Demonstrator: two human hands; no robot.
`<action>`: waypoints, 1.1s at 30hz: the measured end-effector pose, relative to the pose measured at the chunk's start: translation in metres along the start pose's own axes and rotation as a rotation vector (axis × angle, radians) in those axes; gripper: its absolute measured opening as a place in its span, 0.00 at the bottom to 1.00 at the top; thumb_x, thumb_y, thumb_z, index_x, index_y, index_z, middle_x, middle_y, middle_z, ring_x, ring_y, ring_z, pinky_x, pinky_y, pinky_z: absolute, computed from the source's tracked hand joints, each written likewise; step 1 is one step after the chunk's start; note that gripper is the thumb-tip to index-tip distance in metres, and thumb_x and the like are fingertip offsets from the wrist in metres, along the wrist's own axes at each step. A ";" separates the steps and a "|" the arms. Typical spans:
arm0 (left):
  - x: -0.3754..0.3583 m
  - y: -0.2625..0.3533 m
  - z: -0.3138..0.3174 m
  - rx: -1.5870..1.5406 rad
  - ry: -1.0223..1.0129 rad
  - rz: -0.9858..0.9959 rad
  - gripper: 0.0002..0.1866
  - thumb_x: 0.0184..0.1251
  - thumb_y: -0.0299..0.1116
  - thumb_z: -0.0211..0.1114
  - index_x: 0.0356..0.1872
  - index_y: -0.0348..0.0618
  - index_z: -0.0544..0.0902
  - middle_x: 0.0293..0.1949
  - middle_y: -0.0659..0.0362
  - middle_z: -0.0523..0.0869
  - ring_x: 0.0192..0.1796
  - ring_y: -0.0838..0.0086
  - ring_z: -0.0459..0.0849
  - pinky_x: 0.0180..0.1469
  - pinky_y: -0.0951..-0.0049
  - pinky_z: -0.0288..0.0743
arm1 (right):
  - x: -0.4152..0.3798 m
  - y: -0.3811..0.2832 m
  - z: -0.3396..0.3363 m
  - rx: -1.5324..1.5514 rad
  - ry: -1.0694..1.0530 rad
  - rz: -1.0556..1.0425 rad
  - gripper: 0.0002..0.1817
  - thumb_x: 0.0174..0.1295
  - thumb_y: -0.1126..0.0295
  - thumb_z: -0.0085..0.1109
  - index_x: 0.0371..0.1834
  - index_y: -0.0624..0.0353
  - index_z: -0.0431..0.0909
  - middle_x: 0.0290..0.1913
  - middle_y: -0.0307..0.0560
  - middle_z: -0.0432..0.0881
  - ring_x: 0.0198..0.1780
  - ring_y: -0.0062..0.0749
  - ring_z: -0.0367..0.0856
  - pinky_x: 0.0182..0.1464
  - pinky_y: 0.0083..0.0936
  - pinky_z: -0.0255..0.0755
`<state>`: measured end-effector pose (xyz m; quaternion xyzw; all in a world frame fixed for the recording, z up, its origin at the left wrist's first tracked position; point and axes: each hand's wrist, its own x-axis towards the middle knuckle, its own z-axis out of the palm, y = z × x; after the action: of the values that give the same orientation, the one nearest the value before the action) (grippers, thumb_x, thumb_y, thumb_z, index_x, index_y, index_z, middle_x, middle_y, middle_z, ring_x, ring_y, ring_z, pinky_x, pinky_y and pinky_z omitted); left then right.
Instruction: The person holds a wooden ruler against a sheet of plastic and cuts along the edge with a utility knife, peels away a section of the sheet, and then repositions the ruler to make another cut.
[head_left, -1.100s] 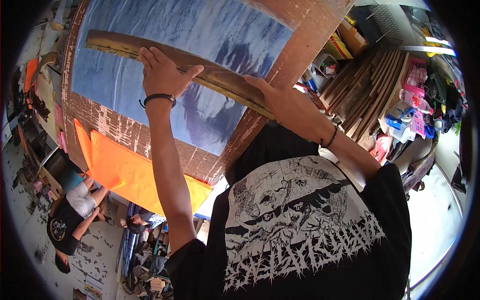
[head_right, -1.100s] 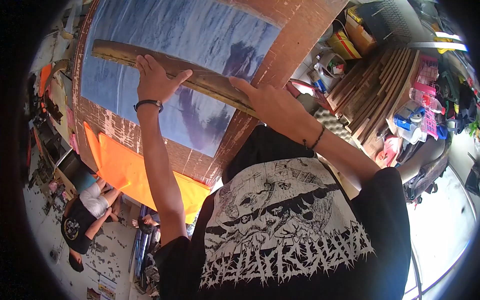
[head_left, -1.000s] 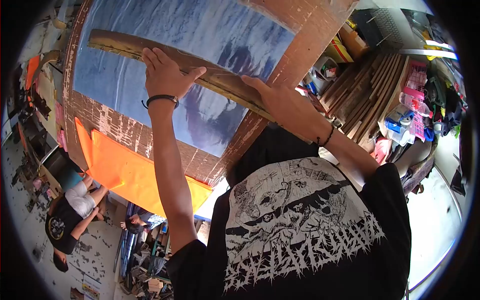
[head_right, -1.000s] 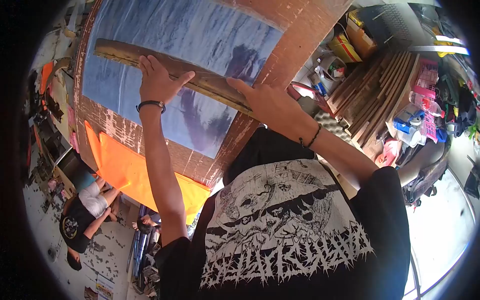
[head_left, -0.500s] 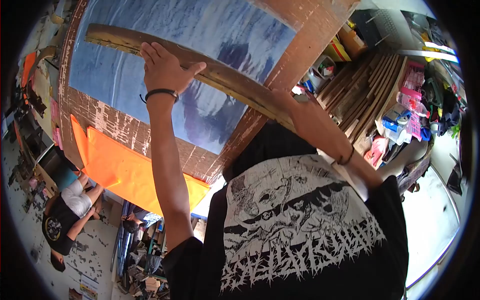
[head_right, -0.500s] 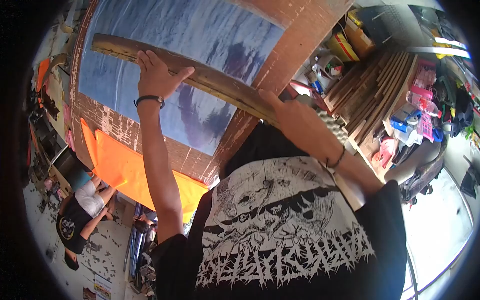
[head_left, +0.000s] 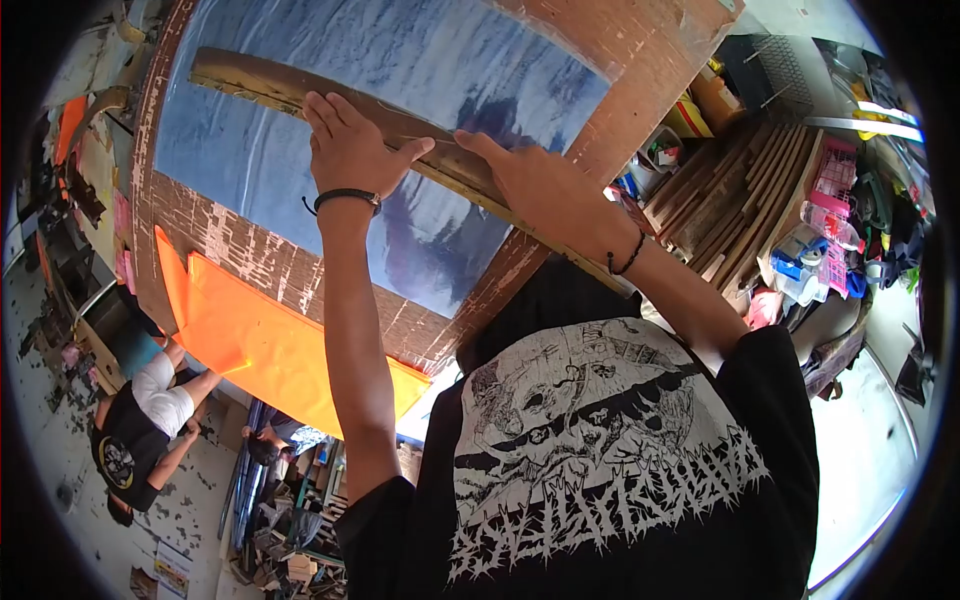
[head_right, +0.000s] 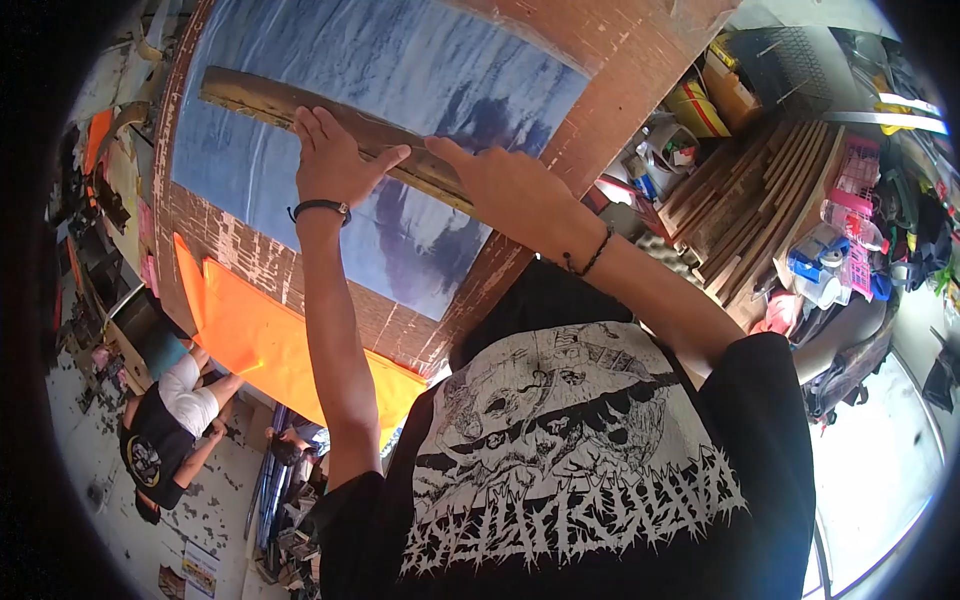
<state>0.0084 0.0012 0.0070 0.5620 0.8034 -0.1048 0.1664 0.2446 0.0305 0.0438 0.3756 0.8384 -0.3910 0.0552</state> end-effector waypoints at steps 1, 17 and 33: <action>-0.002 0.003 -0.005 -0.008 -0.009 -0.006 0.74 0.49 0.74 0.72 0.77 0.17 0.45 0.80 0.27 0.43 0.84 0.42 0.42 0.81 0.52 0.52 | 0.001 -0.001 0.002 -0.019 0.012 -0.021 0.27 0.75 0.69 0.49 0.77 0.52 0.59 0.28 0.63 0.83 0.30 0.59 0.85 0.34 0.50 0.78; -0.002 -0.001 0.006 0.006 0.055 0.012 0.72 0.51 0.73 0.71 0.77 0.17 0.47 0.79 0.26 0.45 0.84 0.42 0.44 0.80 0.52 0.54 | -0.073 0.002 -0.038 0.050 -0.173 0.173 0.28 0.73 0.74 0.48 0.76 0.54 0.60 0.27 0.64 0.81 0.29 0.60 0.84 0.33 0.51 0.74; -0.003 0.002 -0.003 -0.044 0.014 -0.011 0.73 0.51 0.72 0.72 0.77 0.18 0.46 0.80 0.27 0.44 0.84 0.43 0.43 0.80 0.51 0.53 | -0.002 -0.003 -0.013 -0.065 -0.027 -0.055 0.30 0.70 0.72 0.53 0.75 0.56 0.60 0.30 0.64 0.83 0.31 0.59 0.86 0.35 0.48 0.81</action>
<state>0.0110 0.0000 0.0111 0.5546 0.8096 -0.0841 0.1728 0.2460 0.0371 0.0554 0.3453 0.8597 -0.3702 0.0680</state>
